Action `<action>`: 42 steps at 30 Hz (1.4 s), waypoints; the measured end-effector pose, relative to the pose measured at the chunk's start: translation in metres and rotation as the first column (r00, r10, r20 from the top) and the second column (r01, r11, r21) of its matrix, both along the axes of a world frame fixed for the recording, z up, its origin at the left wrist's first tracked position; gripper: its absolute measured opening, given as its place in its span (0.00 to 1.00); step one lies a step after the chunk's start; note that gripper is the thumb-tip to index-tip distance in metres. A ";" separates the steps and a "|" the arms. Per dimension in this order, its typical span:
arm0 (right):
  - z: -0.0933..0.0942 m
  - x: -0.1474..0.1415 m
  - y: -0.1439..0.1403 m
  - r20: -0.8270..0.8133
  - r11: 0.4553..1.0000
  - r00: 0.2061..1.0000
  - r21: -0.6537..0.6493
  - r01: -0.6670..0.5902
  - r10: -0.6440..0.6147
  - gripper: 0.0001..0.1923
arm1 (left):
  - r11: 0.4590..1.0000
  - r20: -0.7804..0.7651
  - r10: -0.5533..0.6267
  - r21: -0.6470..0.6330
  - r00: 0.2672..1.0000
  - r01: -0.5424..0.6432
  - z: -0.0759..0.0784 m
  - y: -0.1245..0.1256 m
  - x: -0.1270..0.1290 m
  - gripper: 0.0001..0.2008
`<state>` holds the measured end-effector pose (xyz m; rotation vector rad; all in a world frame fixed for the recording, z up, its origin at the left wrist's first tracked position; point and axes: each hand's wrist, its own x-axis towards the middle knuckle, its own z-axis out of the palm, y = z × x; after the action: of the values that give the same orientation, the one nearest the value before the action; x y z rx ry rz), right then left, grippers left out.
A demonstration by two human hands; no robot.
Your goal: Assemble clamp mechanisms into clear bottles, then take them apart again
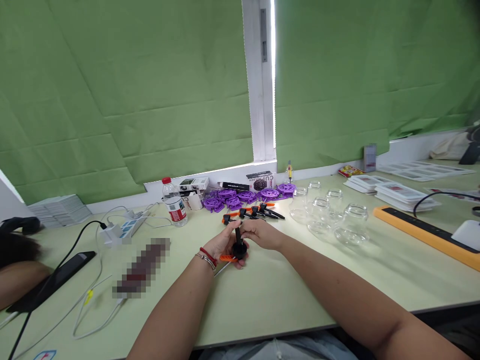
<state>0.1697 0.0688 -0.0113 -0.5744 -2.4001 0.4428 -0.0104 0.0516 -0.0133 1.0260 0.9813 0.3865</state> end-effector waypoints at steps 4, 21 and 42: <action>-0.002 0.001 0.001 -0.006 1.000 1.000 -0.004 0.003 -0.003 0.07 | 1.000 0.009 -0.002 0.002 1.000 0.002 -0.002 0.001 -0.001 0.39; -0.007 0.000 0.001 -0.069 0.999 0.997 0.002 0.037 -0.037 0.07 | 1.000 -0.006 0.021 -0.003 1.000 -0.021 0.003 -0.003 0.001 0.39; -0.007 -0.002 -0.002 -0.086 0.999 0.996 0.029 0.034 -0.032 0.06 | 1.000 0.004 -0.004 0.014 1.000 0.004 0.000 -0.001 0.000 0.40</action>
<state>0.1676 0.0670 -0.0179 -0.5690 -2.3086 0.4075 -0.0108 0.0506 -0.0134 1.0394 0.9741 0.3920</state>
